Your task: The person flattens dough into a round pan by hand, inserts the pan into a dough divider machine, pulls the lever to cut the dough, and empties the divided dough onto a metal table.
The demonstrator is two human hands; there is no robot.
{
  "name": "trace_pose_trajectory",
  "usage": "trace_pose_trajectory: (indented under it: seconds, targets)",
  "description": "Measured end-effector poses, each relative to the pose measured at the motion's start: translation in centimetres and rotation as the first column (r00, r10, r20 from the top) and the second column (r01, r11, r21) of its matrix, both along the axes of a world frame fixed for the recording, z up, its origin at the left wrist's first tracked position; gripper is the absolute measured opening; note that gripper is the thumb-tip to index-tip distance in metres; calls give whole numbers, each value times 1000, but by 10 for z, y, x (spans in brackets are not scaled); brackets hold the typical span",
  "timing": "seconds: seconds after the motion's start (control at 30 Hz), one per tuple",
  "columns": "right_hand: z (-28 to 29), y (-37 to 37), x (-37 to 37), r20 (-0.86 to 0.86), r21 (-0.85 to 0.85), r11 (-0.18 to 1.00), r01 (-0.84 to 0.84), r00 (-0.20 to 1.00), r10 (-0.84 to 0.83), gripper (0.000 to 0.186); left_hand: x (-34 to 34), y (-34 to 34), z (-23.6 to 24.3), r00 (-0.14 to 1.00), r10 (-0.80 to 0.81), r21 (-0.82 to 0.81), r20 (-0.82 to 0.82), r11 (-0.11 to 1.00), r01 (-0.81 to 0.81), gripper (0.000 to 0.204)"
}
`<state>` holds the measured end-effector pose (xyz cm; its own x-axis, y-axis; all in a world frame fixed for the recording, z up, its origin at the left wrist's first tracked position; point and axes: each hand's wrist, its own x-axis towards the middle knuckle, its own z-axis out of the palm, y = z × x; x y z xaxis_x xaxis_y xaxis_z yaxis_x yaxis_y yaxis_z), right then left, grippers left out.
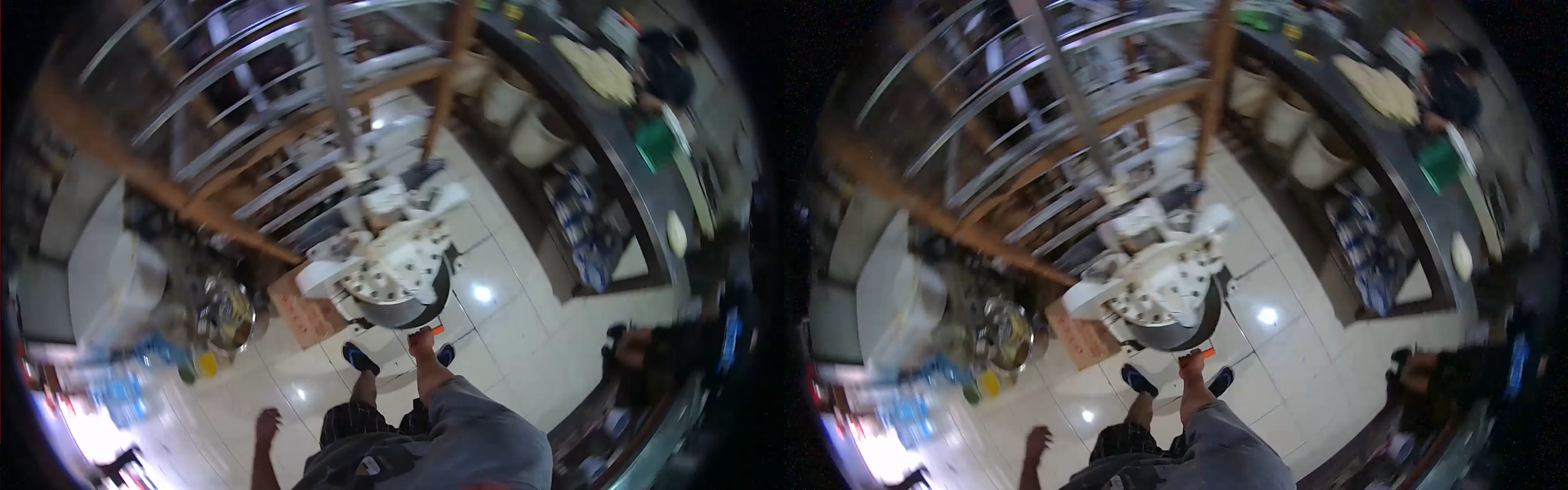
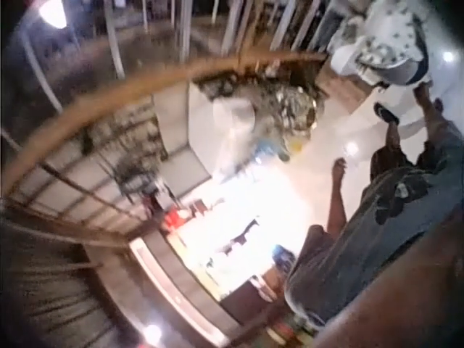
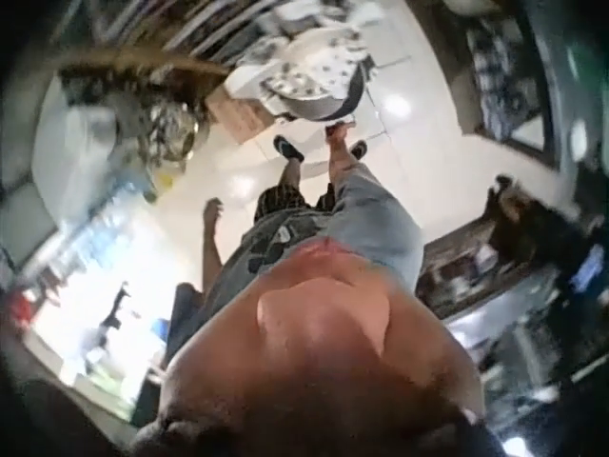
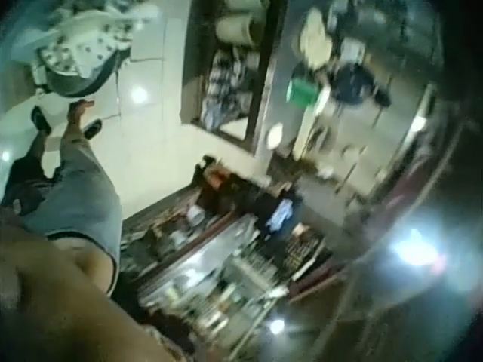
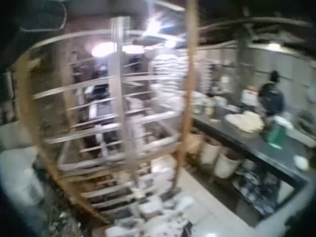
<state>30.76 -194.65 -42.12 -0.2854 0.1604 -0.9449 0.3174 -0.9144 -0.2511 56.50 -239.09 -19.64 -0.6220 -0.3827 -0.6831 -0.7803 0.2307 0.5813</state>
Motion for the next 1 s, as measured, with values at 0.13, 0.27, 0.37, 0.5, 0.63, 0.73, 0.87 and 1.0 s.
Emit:
trace_pose_trajectory:
  seconds: [0.13, 0.27, 0.37, 0.5, 0.63, 0.73, 0.87, 1.0]
  targets:
    - [22, 77, 67, -204, -78, 994, -76, 977, 59, 21, -34, 72, -4, 905, -259, 81, 339, 966, 246, 34]
    - [51, 154, 120, -286, -198, 974, -111, 957, 51, 20, -64, 136, -10, 921, -188, 84, 342, 982, 170, 34]
    - [67, 204, 157, -290, -322, 931, -169, 954, 73, 28, -96, 196, 1, 902, -176, 80, 394, 984, 156, 35]
    - [112, 277, 203, -263, -276, 951, -139, 963, 65, 29, -145, 275, -14, 874, -333, 192, 353, 940, 280, 32]
    - [164, 330, 216, -200, -159, 971, 181, 957, -211, 29, -214, 373, -22, 889, -434, 192, 146, 894, 405, 28]
    - [171, 380, 201, -200, -184, 890, 416, 871, -449, 26, -260, 433, -15, 866, -495, 208, 76, 857, 471, 27]
    - [196, 440, 150, -349, -198, 815, 545, 738, -578, 28, -296, 484, -41, 866, -498, 287, 55, 838, 464, 26]
    - [230, 490, 66, -408, -177, 752, 635, 648, -643, 24, -326, 478, -131, 881, -469, 330, 67, 843, 424, 25]
